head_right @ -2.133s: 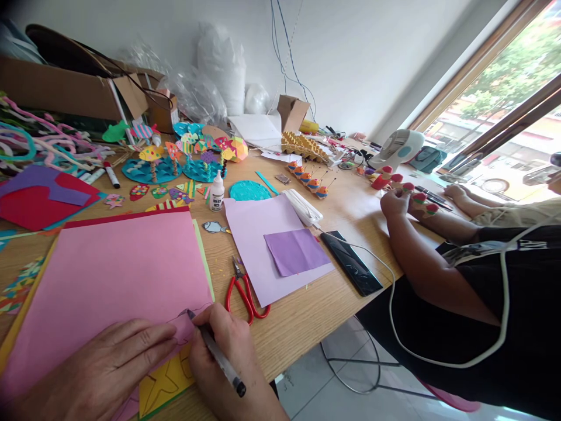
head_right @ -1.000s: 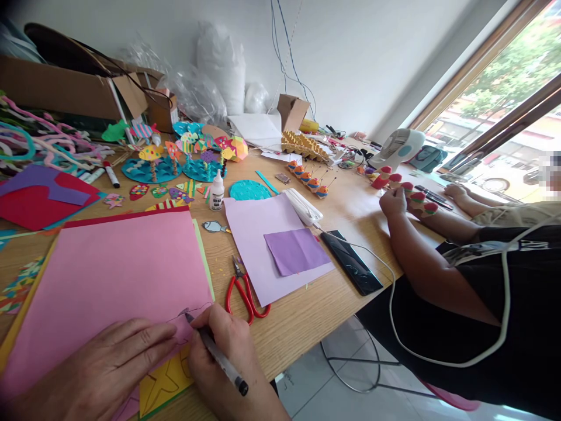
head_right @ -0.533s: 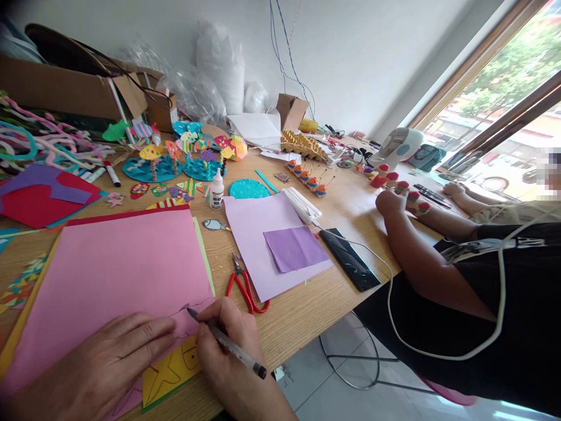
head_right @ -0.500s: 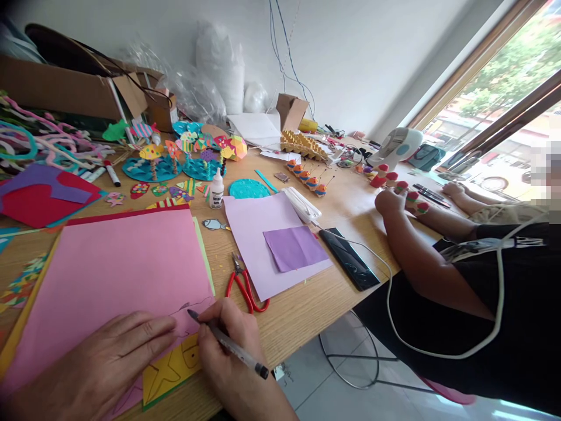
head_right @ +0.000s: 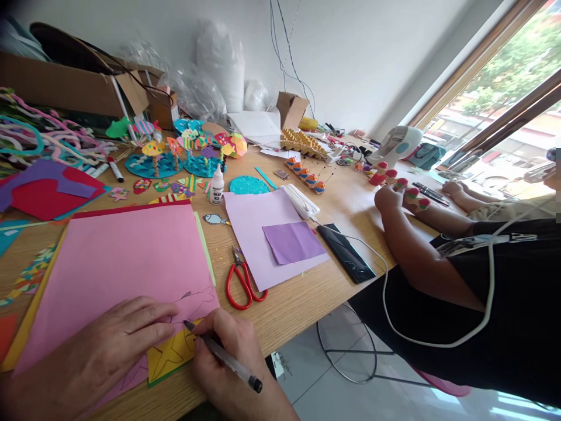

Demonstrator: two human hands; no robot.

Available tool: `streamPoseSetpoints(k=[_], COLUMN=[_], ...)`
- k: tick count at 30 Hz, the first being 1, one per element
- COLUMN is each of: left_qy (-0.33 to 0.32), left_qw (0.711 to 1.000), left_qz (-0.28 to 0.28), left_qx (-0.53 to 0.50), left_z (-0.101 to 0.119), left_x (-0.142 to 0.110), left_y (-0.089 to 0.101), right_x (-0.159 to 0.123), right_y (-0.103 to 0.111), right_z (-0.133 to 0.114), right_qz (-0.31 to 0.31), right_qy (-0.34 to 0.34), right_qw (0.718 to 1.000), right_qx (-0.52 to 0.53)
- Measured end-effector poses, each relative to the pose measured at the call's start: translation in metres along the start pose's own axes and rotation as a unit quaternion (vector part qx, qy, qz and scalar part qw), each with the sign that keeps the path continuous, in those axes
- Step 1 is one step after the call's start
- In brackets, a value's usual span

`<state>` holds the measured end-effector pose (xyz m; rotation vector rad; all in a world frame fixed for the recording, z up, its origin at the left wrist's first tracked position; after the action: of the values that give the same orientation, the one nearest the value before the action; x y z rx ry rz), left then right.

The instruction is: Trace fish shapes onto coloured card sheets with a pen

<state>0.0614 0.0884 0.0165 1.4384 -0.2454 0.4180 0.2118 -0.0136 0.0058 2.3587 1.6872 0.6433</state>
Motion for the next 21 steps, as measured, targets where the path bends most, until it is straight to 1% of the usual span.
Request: streamPoseSetpoints(k=[4,10,21], left_qy=[0.015,0.019,0.008], left_qw=[1.0,0.999,1.0], left_qz=[0.003,-0.014,0.008], left_qx=[-0.025,-0.033,-0.018], left_z=[-0.0004,-0.0009,0.0006], left_x=[0.0028,0.0021,0.0008], left_y=[0.001,-0.0009,-0.0025], right_x=[0.0006,0.0011,0.001], right_y=[0.0,-0.0003,-0.0015], right_z=[-0.0005,-0.0028,-0.001], right_qz=[0.0,-0.003,-0.016], right_qy=[-0.003,0.005,0.0], right_qw=[1.0,1.0,1.0], right_qx=[-0.004,-0.007,0.0])
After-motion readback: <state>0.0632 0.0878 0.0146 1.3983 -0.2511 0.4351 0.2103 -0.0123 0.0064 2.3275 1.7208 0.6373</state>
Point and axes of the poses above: each hand's wrist, its own x-axis towards the middle knuckle, its own y-axis out of the back of the hand, z = x × y, the point moved 3 cm from there along x, towards the middle knuckle, and after that the axes turned 8 degrees about x, right-handed, at the moved point
